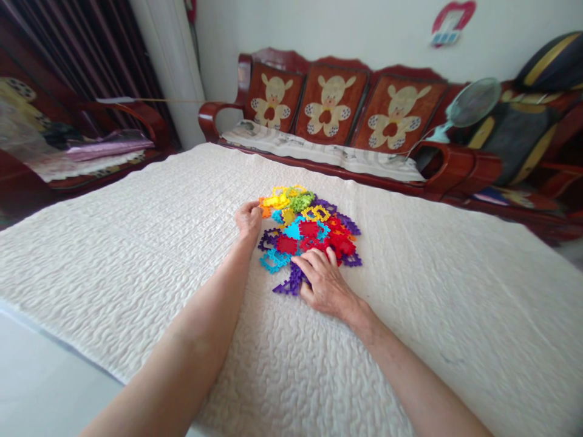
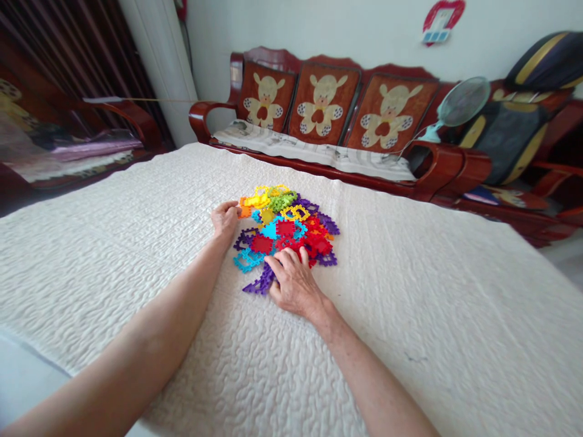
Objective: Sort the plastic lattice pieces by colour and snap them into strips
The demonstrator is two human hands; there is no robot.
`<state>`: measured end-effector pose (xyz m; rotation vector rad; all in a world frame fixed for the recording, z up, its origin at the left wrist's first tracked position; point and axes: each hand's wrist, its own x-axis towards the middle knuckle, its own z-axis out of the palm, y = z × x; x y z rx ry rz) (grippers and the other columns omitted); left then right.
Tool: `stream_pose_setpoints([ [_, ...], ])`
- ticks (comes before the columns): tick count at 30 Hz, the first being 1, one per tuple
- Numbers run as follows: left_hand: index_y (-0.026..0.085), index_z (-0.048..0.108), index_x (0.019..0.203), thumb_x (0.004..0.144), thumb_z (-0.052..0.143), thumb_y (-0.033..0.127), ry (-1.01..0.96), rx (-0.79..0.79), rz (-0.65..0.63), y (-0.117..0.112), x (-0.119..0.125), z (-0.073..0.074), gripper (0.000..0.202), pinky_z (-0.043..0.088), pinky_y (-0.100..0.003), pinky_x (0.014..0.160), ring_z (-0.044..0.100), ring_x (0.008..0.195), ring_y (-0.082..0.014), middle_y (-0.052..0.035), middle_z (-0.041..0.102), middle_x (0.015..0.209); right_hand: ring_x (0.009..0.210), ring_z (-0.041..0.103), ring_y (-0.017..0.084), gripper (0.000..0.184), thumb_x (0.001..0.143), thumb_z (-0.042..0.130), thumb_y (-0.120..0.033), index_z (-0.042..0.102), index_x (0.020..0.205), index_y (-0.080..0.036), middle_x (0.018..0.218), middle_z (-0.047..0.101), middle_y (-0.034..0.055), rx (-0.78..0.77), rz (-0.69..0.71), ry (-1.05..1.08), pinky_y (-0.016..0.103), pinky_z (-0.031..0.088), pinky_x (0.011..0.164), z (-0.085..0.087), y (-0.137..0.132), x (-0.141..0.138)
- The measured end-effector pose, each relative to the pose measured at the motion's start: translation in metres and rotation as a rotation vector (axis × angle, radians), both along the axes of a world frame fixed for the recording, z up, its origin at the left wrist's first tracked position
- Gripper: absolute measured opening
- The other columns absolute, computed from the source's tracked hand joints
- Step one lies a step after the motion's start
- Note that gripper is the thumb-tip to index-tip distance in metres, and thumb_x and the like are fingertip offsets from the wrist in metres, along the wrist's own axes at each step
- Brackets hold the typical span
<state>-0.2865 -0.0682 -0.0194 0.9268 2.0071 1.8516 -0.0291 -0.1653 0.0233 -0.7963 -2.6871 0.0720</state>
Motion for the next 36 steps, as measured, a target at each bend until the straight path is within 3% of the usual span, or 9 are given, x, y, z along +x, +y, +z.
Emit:
stream_pose_setpoints([
  [9, 0.017, 0.073, 0.092, 0.066, 0.051, 0.023, -0.027, -0.016, 0.003, -0.002, 0.003, 0.005, 0.034, 0.051, -0.032, 0.079, 0.064, 0.081, -0.021, -0.0037, 0.071, 0.083, 0.102, 0.051, 0.022, 0.027, 0.092, 0.043, -0.018, 0.055, 0.116, -0.02, 0.105, 0.06, 0.0079, 0.058, 0.029, 0.109, 0.05, 0.024, 0.106, -0.014, 0.008, 0.001],
  [16, 0.017, 0.073, 0.094, 0.066, 0.05, 0.027, 0.01, -0.034, -0.015, -0.002, 0.001, 0.002, 0.037, 0.05, -0.031, 0.074, 0.063, 0.077, -0.0203, -0.0041, 0.07, 0.081, 0.102, 0.054, 0.022, 0.03, 0.089, 0.04, -0.011, 0.054, 0.115, -0.019, 0.105, 0.06, 0.009, 0.108, 0.072, 0.367, 0.047, 0.032, 0.103, -0.013, 0.005, 0.001],
  [22, 0.018, 0.073, 0.091, 0.066, 0.051, 0.028, 0.024, -0.038, -0.012, -0.003, 0.003, 0.002, 0.035, 0.05, -0.032, 0.077, 0.063, 0.079, -0.0212, -0.0047, 0.071, 0.082, 0.095, 0.054, 0.023, 0.025, 0.089, 0.037, -0.017, 0.059, 0.099, -0.021, 0.092, 0.06, 0.0078, 0.052, -0.103, 0.47, 0.039, 0.044, 0.089, -0.002, 0.006, 0.006],
  [28, 0.018, 0.074, 0.09, 0.066, 0.051, 0.028, 0.041, -0.06, -0.004, -0.004, 0.003, 0.003, 0.034, 0.05, -0.032, 0.075, 0.063, 0.076, -0.0211, -0.0041, 0.07, 0.078, 0.091, 0.056, 0.023, 0.025, 0.091, 0.036, -0.025, 0.06, 0.094, -0.019, 0.092, 0.06, 0.0087, 0.043, -0.338, 0.552, 0.037, 0.046, 0.084, 0.006, 0.067, 0.038],
  [32, 0.018, 0.074, 0.089, 0.066, 0.052, 0.029, 0.021, -0.071, 0.0, -0.004, 0.003, 0.004, 0.034, 0.049, -0.031, 0.071, 0.062, 0.073, -0.0208, -0.0035, 0.069, 0.074, 0.087, 0.057, 0.023, 0.025, 0.087, 0.038, -0.026, 0.061, 0.093, -0.018, 0.087, 0.06, 0.0088, 0.067, -0.511, 0.52, 0.036, 0.047, 0.082, -0.004, 0.115, 0.061],
  [36, 0.018, 0.074, 0.09, 0.066, 0.052, 0.029, 0.001, -0.067, -0.006, -0.003, 0.003, 0.003, 0.034, 0.048, -0.031, 0.069, 0.061, 0.07, -0.0203, -0.0031, 0.068, 0.071, 0.093, 0.058, 0.026, 0.032, 0.075, 0.048, -0.024, 0.059, 0.103, -0.012, 0.095, 0.06, 0.0134, 0.062, -0.587, 0.426, 0.041, 0.047, 0.086, -0.016, 0.131, 0.07],
])
